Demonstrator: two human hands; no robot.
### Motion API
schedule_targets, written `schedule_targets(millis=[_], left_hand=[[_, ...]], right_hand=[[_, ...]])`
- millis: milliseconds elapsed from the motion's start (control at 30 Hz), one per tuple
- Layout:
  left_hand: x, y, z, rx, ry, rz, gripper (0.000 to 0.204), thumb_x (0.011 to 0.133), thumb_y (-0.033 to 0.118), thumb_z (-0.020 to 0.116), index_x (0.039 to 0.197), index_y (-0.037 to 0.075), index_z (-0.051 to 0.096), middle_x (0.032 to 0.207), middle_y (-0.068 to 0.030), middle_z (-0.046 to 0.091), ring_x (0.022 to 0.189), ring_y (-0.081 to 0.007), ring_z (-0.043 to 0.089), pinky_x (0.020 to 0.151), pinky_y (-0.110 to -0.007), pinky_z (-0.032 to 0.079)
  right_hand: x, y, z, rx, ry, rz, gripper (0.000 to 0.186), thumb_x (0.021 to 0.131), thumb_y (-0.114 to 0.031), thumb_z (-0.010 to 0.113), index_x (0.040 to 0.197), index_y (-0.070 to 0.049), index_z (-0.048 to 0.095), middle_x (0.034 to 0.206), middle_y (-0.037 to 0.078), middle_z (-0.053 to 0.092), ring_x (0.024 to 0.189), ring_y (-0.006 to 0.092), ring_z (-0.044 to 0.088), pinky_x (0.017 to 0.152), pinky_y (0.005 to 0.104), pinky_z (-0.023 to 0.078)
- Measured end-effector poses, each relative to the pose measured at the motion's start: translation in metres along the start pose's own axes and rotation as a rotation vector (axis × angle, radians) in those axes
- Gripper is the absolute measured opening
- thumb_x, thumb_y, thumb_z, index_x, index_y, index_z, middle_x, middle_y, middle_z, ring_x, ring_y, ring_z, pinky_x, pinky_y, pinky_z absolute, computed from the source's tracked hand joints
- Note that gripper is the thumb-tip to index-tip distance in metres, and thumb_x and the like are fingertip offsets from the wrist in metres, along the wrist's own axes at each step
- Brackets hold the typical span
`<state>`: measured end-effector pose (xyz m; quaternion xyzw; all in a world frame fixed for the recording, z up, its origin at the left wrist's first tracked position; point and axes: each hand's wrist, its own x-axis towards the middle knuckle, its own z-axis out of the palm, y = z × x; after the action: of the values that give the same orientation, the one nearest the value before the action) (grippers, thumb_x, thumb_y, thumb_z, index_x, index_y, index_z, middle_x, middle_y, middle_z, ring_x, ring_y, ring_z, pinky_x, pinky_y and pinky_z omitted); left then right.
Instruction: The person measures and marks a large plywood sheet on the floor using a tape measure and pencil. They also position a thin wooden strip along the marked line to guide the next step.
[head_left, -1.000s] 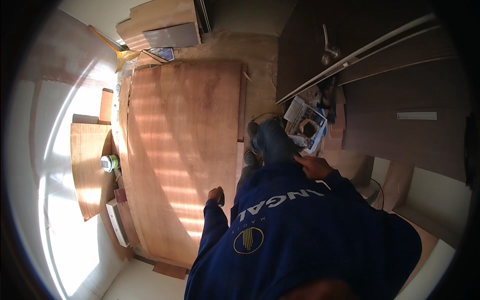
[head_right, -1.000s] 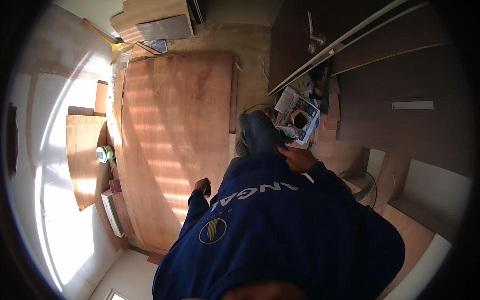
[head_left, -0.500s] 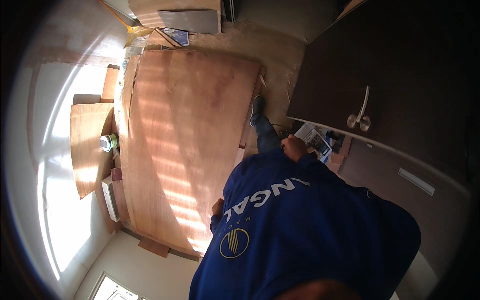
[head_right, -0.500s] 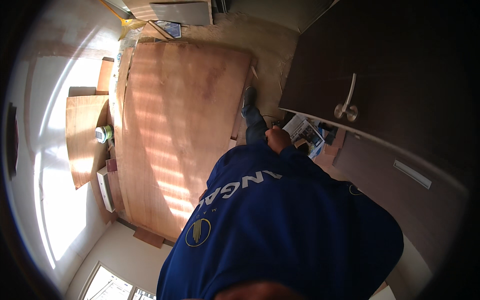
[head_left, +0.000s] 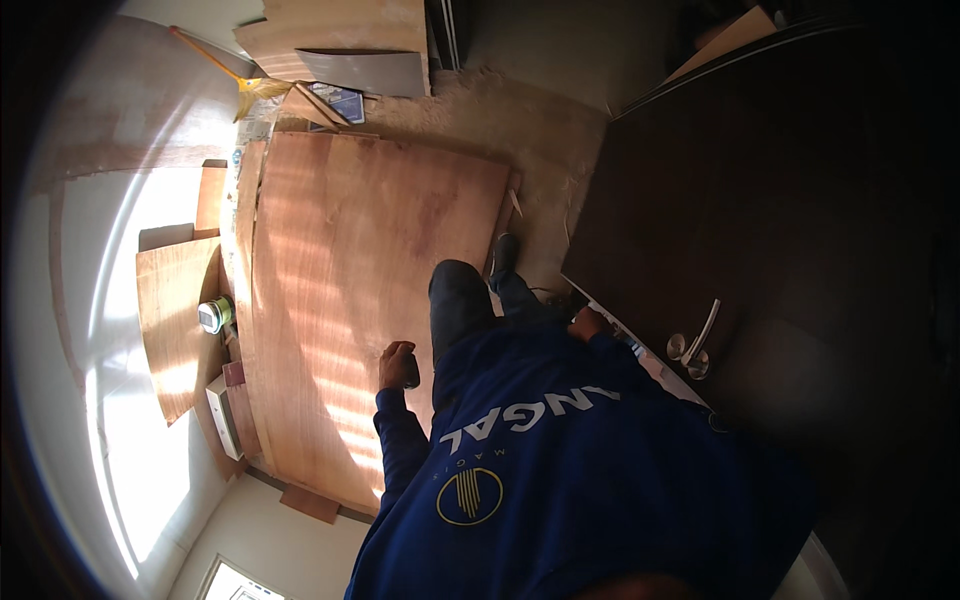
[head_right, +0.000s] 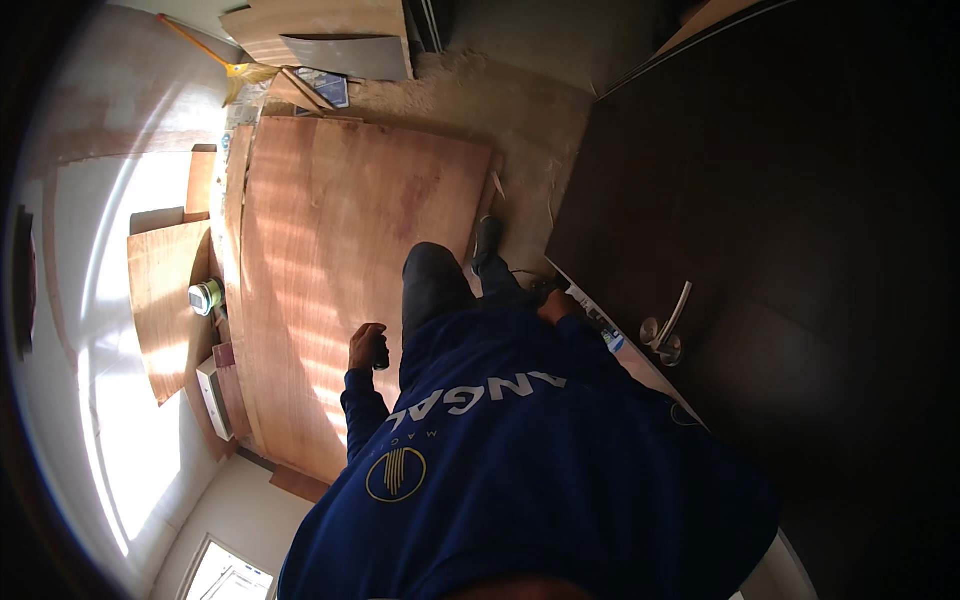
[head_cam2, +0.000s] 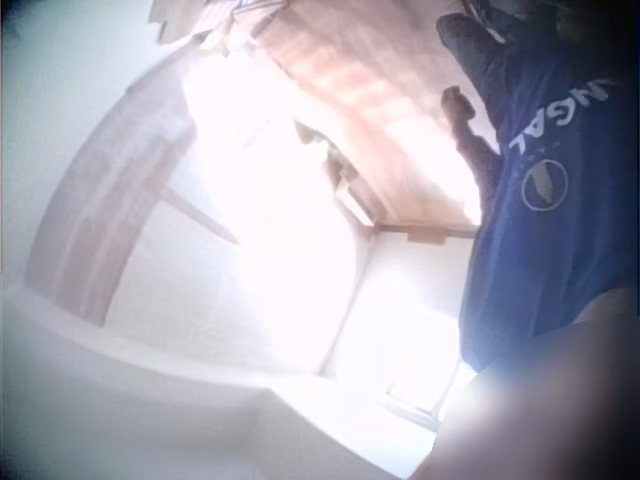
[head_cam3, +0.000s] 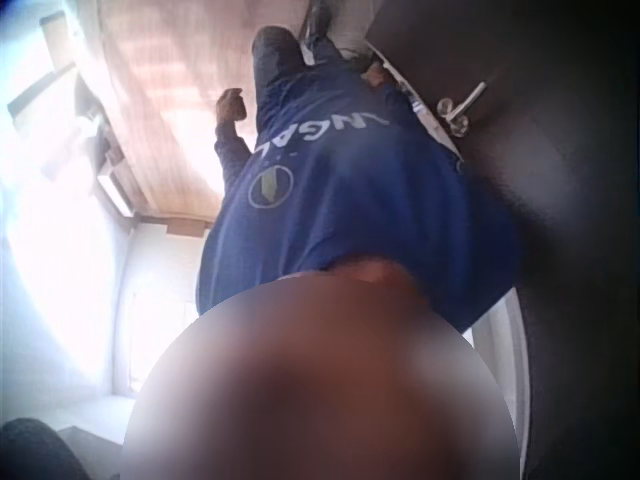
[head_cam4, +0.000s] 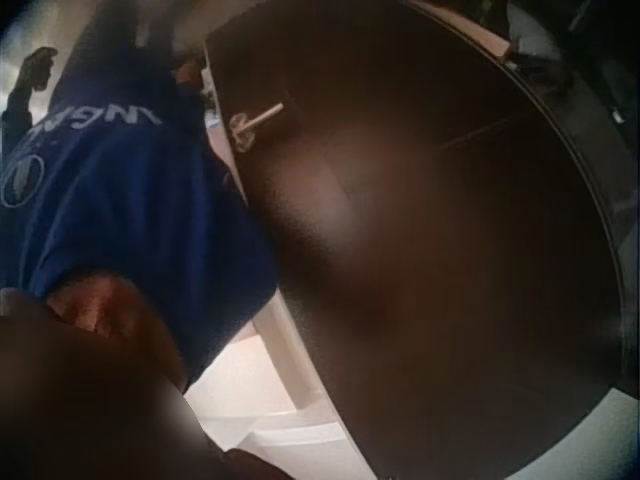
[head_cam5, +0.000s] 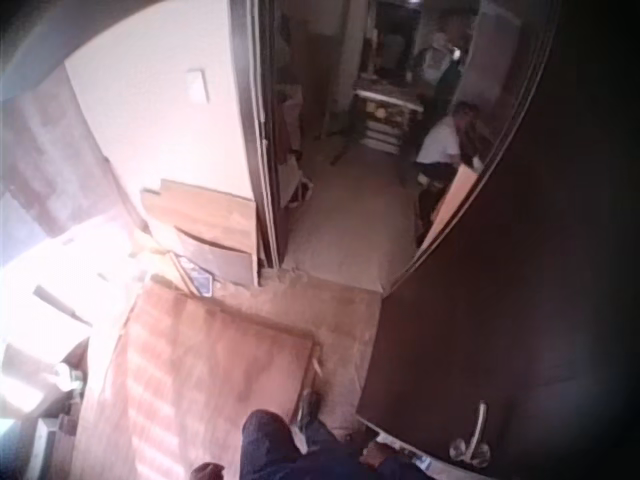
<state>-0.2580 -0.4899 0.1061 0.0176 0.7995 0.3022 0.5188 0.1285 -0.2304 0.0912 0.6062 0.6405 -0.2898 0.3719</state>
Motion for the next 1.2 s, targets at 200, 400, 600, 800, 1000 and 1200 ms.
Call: schedule_targets(millis=[200,400,600,800,1000,1200], left_hand=[[0.017,0.03,-0.009,0.038,-0.04,-0.015,0.034,0.086,0.028,0.059,0.102,0.002,0.074,0.097,-0.0141,0.072,0.089,-0.0236,0.067,0.081,-0.033,0.051],[0.043,0.001,-0.018,0.28,-0.14,-0.004,0.037,0.085,0.031,0.057,0.098,0.0,0.072,0.102,-0.0153,0.072,0.097,-0.0254,0.067,0.085,-0.035,0.051],[0.091,-0.042,-0.033,0.568,-0.149,0.131,0.035,0.086,0.031,0.056,0.1,0.003,0.072,0.107,-0.0187,0.071,0.1,-0.0327,0.066,0.09,-0.038,0.05],[0.133,-0.031,-0.056,-0.046,0.017,0.143,0.027,0.085,0.026,0.06,0.096,0.004,0.07,0.083,-0.0129,0.066,0.066,-0.026,0.068,0.059,-0.04,0.058],[0.167,0.008,-0.074,-0.159,0.087,0.187,0.026,0.084,0.025,0.058,0.093,0.004,0.069,0.078,-0.0112,0.065,0.06,-0.0236,0.065,0.056,-0.036,0.055],[0.163,0.042,-0.074,-0.252,0.148,0.143,0.024,0.084,0.024,0.06,0.092,0.004,0.069,0.075,-0.0115,0.064,0.057,-0.024,0.064,0.052,-0.036,0.054]], right_hand=[[0.013,0.018,-0.024,0.375,-0.248,-0.307,0.034,0.083,-0.037,0.07,0.088,-0.003,0.072,0.086,0.018,0.071,0.078,0.0282,0.069,0.074,0.0392,0.053],[0.023,-0.022,-0.086,0.369,-0.101,-0.531,0.027,0.082,-0.028,0.075,0.079,-0.003,0.067,0.077,0.011,0.067,0.072,0.02,0.064,0.069,0.0352,0.051],[0.066,-0.11,-0.107,0.454,0.098,-0.575,0.021,0.076,-0.018,0.075,0.074,-0.002,0.063,0.074,0.013,0.065,0.069,0.0228,0.063,0.066,0.0369,0.051],[0.052,-0.166,-0.227,0.204,0.024,-0.686,0.021,0.078,-0.017,0.075,0.078,-0.002,0.061,0.073,0.014,0.066,0.071,0.027,0.066,0.065,0.0397,0.051],[0.037,-0.253,-0.272,0.268,0.291,-0.796,0.024,0.079,-0.019,0.078,0.082,-0.006,0.058,0.074,0.014,0.066,0.069,0.0335,0.067,0.063,0.0409,0.051],[0.068,-0.281,-0.344,0.101,0.104,-0.727,0.026,0.08,-0.023,0.078,0.082,-0.005,0.059,0.073,0.015,0.067,0.068,0.0319,0.067,0.063,0.0413,0.051]])
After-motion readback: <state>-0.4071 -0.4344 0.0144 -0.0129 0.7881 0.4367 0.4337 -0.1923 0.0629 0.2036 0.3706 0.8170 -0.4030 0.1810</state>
